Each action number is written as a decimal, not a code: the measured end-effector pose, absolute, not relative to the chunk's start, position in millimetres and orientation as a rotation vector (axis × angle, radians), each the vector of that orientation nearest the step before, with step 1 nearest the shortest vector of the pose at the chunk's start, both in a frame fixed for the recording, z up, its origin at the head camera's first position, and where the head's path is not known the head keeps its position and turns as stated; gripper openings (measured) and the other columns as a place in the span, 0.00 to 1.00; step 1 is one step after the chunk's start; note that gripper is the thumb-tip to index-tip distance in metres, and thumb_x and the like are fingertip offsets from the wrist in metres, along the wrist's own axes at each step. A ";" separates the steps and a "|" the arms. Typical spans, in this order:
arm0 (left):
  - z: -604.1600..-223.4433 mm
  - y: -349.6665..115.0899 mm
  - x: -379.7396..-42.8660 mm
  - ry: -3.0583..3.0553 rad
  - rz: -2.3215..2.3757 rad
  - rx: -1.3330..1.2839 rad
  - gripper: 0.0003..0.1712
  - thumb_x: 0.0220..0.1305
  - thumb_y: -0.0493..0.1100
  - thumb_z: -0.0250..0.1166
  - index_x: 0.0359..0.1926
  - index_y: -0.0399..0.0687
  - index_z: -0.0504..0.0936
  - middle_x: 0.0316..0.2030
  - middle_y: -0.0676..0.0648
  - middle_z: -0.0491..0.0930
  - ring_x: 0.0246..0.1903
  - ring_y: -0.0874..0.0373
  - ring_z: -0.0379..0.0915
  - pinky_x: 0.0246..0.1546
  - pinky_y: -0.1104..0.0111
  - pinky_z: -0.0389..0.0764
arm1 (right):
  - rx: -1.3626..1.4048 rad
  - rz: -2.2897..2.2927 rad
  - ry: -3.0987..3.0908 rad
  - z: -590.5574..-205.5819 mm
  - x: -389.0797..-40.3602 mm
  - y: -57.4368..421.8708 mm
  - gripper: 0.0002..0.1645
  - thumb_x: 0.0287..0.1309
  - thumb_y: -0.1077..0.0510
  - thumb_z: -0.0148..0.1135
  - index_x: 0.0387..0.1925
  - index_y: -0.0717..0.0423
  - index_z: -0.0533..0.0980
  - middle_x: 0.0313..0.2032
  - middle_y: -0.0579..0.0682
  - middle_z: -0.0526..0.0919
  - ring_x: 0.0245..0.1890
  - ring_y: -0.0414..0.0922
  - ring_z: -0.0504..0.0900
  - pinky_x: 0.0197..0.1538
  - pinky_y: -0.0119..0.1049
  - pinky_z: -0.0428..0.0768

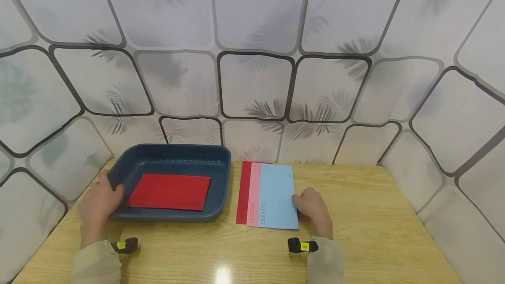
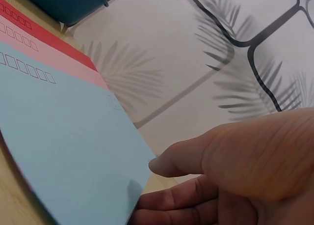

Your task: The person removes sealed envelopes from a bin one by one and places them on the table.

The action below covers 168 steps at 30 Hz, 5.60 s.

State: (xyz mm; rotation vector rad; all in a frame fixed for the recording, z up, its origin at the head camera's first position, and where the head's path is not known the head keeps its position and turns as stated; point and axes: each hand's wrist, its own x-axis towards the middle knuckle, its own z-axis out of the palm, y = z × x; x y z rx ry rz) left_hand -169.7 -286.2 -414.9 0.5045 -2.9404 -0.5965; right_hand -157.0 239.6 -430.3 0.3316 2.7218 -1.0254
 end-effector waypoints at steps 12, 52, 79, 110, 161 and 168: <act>-409.8 -285.3 -171.1 -2.946 -0.604 0.497 0.38 0.61 0.48 0.47 0.67 0.35 0.45 0.49 0.21 0.63 0.42 0.27 0.65 0.33 0.39 0.70 | 0.336 -1.032 2.704 -428.2 -158.4 242.2 0.20 0.59 0.54 0.50 0.18 0.63 0.74 0.17 0.53 0.78 0.18 0.46 0.75 0.22 0.37 0.77; -421.9 -289.2 -167.1 -2.955 -0.582 0.498 0.38 0.61 0.48 0.49 0.67 0.35 0.46 0.48 0.21 0.64 0.40 0.28 0.66 0.32 0.39 0.71 | 0.327 -1.138 2.680 -445.5 -153.3 242.5 0.15 0.60 0.56 0.50 0.23 0.62 0.72 0.18 0.53 0.75 0.17 0.46 0.73 0.20 0.37 0.76; -417.0 -287.0 -168.0 -2.944 -0.587 0.503 0.38 0.62 0.48 0.47 0.67 0.34 0.46 0.49 0.21 0.63 0.42 0.27 0.65 0.33 0.38 0.70 | 0.296 -1.148 2.672 -439.0 -158.0 246.1 0.15 0.61 0.55 0.49 0.27 0.63 0.72 0.20 0.54 0.76 0.19 0.46 0.74 0.22 0.37 0.76; -416.8 -284.8 -168.7 -2.964 -0.617 0.493 0.38 0.62 0.48 0.46 0.67 0.34 0.46 0.51 0.20 0.62 0.44 0.26 0.63 0.36 0.37 0.69 | -0.568 -1.103 3.063 -379.4 -144.8 124.8 0.05 0.56 0.60 0.54 0.26 0.50 0.74 0.17 0.42 0.73 0.16 0.38 0.69 0.21 0.34 0.71; -414.0 -288.1 -161.9 -2.967 -0.627 0.458 0.37 0.62 0.48 0.47 0.66 0.33 0.46 0.50 0.19 0.62 0.42 0.25 0.65 0.35 0.37 0.69 | -0.897 -0.233 2.990 -424.4 -184.9 -14.9 0.43 0.42 0.31 0.62 0.57 0.48 0.66 0.52 0.52 0.69 0.50 0.47 0.65 0.52 0.43 0.71; -413.1 -285.4 -162.1 -2.967 -0.620 0.448 0.37 0.62 0.48 0.47 0.66 0.34 0.46 0.50 0.19 0.62 0.42 0.25 0.64 0.34 0.37 0.69 | -0.852 -0.273 2.962 -430.8 -189.4 -18.6 0.51 0.40 0.27 0.61 0.62 0.48 0.61 0.58 0.53 0.65 0.58 0.50 0.60 0.58 0.48 0.66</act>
